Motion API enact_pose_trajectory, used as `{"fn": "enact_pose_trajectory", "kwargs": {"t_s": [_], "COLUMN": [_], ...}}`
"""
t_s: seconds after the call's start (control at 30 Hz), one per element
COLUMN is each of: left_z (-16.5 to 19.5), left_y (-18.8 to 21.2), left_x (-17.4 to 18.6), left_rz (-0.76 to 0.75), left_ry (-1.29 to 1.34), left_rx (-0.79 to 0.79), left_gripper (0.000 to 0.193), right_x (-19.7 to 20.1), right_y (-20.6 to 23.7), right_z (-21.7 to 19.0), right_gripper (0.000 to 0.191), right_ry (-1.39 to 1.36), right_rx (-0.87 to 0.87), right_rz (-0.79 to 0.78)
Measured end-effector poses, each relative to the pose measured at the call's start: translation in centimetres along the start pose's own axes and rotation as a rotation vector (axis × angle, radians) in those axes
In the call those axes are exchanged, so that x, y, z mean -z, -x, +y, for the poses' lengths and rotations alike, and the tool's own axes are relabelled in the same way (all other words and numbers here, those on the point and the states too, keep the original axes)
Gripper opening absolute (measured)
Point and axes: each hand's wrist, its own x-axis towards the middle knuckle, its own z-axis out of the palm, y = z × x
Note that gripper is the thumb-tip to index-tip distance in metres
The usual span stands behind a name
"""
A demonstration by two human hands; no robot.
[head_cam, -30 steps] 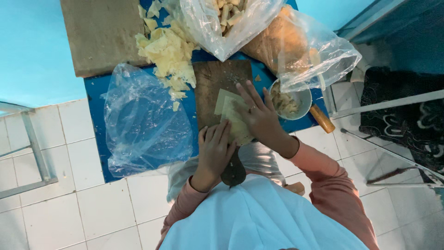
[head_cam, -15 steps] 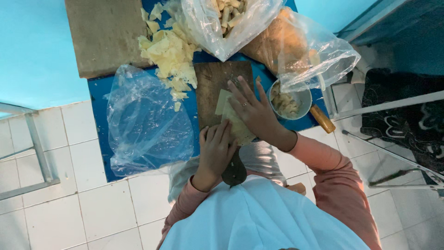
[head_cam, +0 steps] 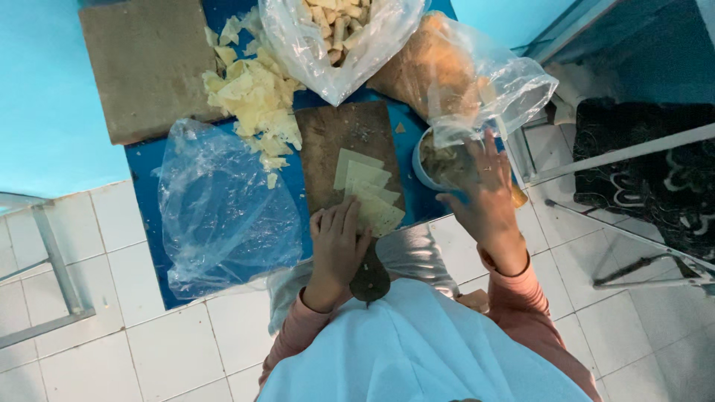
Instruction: The person sits at a table and assembles small snack pieces, taking thin square sheets from a cutting board, adding filling from a bowl, and pressing the pieces together by hand. Finished pieces are set aside on the board while a bag of puffed snacks and a knife remain on the table.
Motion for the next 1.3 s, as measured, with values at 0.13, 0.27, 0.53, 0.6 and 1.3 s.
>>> {"fn": "enact_pose_trajectory", "kwargs": {"t_s": [0.13, 0.27, 0.53, 0.6, 1.3], "left_z": [0.2, 0.3, 0.4, 0.1, -1.4], "left_y": [0.0, 0.0, -0.1, -0.3, -2.4], "left_x": [-0.3, -0.3, -0.1, 0.3, 1.0], "left_rz": [0.012, 0.010, 0.003, 0.013, 0.053], "left_ry": [-0.014, -0.023, 0.030, 0.100, -0.088], "left_rx": [-0.010, -0.004, 0.009, 0.017, 0.000], "left_gripper": [0.051, 0.050, 0.051, 0.051, 0.046], "right_x": [-1.6, -2.4, -1.1, -0.9, -8.1], "right_y": [1.1, 1.4, 0.6, 0.2, -5.1], "right_z": [0.7, 1.3, -0.3, -1.4, -5.4], "right_gripper": [0.014, 0.020, 0.054, 0.056, 0.034], "right_ry": [0.024, -0.047, -0.211, -0.252, 0.333], "right_rx": [-0.066, -0.063, -0.093, -0.047, 0.458], "right_rz": [-0.013, 0.101, 0.139, 0.130, -0.057]}}
